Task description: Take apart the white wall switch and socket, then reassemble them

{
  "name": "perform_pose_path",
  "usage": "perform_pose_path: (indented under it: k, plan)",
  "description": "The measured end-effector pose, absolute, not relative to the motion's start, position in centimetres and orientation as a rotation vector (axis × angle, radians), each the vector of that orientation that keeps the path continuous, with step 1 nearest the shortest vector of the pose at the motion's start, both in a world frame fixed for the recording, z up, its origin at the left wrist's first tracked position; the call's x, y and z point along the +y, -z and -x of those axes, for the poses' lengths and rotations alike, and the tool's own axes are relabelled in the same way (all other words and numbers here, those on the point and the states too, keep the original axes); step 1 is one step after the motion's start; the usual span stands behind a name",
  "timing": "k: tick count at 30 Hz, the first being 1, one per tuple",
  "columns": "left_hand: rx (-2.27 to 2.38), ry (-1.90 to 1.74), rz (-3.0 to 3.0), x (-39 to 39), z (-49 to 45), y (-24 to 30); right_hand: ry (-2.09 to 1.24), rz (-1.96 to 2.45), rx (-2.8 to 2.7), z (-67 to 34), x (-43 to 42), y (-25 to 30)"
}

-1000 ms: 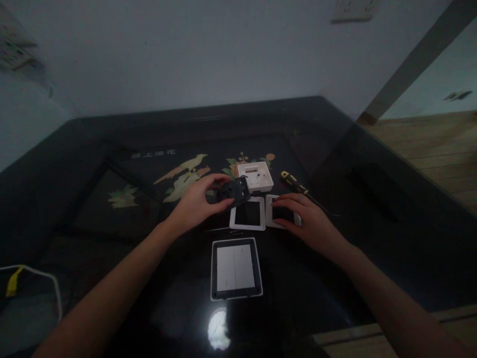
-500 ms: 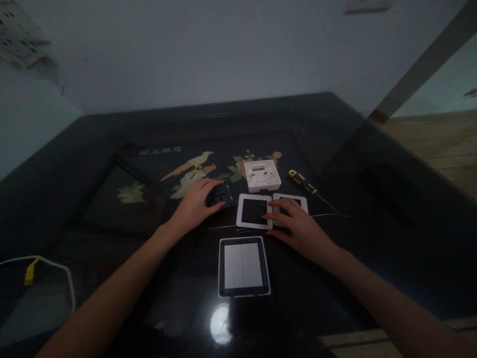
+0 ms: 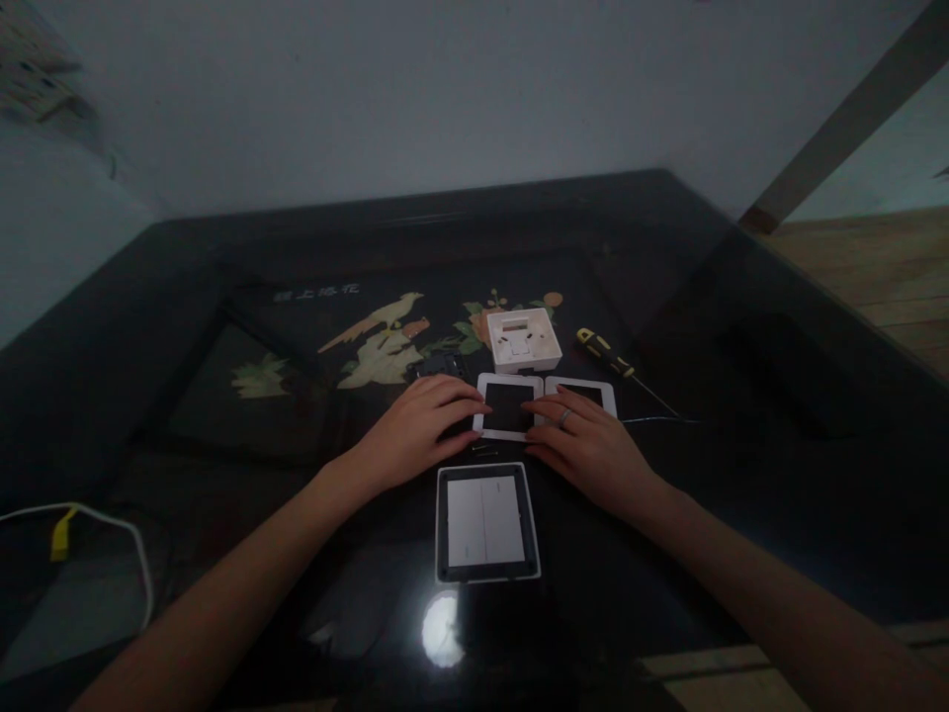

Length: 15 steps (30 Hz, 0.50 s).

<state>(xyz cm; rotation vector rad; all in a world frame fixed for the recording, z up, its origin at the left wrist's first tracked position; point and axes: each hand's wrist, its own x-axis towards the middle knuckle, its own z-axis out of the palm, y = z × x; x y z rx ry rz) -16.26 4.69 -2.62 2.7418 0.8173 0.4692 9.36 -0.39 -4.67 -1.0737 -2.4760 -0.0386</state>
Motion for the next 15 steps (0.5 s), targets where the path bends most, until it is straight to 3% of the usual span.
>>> perform_pose_path:
  k: [8,15]
  plan:
    - [0.724,-0.401,-2.891,5.1,16.5,3.7,0.121,1.074,-2.506,-9.2,-0.4,4.9]
    - [0.727,-0.588,-2.838,5.2,16.2,4.1,0.087,1.034,-2.405,-9.5,-0.1,4.4]
